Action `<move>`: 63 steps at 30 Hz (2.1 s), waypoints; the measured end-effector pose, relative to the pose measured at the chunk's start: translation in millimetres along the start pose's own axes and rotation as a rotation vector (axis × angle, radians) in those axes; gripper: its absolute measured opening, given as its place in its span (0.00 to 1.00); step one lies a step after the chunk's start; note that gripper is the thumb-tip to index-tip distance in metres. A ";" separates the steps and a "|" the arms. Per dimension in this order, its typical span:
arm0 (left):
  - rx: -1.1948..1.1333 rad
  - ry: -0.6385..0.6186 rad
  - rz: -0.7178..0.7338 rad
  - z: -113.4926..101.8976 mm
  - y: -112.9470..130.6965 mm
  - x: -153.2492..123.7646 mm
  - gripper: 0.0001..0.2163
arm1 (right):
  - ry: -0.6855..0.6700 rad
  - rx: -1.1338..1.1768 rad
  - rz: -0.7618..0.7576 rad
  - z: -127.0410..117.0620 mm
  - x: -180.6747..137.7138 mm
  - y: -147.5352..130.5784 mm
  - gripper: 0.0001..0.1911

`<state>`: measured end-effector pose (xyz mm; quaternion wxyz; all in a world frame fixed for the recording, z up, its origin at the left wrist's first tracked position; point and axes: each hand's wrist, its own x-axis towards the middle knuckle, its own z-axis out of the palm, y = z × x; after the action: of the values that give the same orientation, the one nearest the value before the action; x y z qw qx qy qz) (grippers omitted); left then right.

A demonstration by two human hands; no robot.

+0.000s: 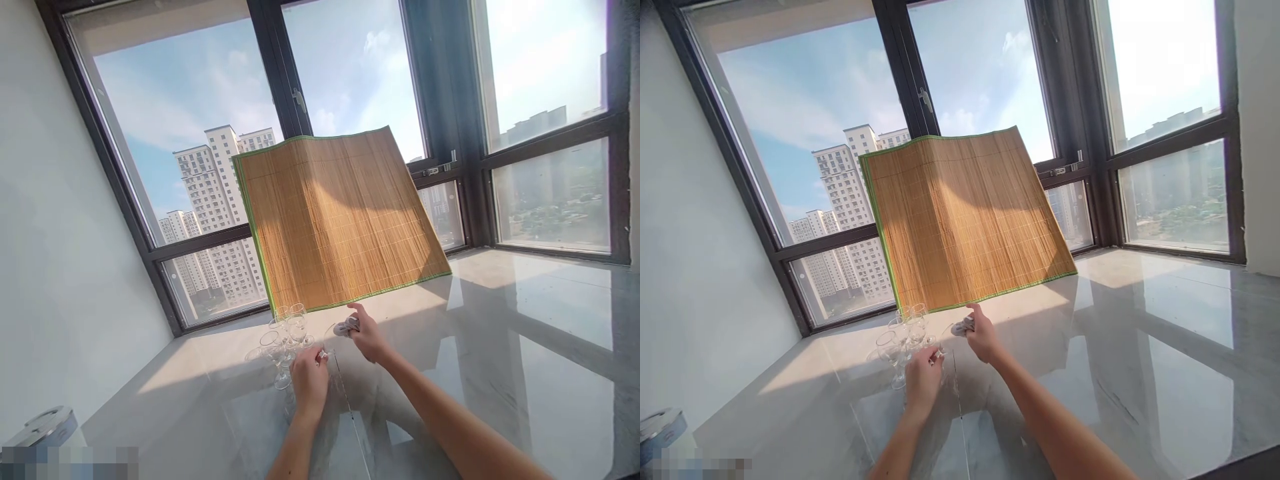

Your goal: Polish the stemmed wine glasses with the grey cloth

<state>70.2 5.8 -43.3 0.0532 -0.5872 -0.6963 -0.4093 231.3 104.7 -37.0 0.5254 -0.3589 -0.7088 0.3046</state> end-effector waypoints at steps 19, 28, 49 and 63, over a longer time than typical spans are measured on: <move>-0.023 -0.095 -0.031 6.8 -5.7 1.5 0.13 | -0.202 0.641 0.406 -6.8 -6.8 -20.6 0.31; -0.122 -0.155 -0.072 6.7 0.4 -0.6 0.07 | 0.179 0.438 0.440 -6.3 -0.8 -12.2 0.28; -0.207 -0.164 -0.139 11.7 -4.5 0.5 0.13 | -0.099 0.563 0.488 4.3 -10.0 -27.5 0.31; -0.528 -0.237 -0.237 21.7 -15.0 5.0 0.22 | -0.055 0.308 0.533 17.6 -10.0 -5.3 0.34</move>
<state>64.6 23.8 -62.5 -0.2309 -0.5390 -0.6309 -0.5080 215.3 92.5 -42.7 0.4561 -0.4398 -0.5490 0.5451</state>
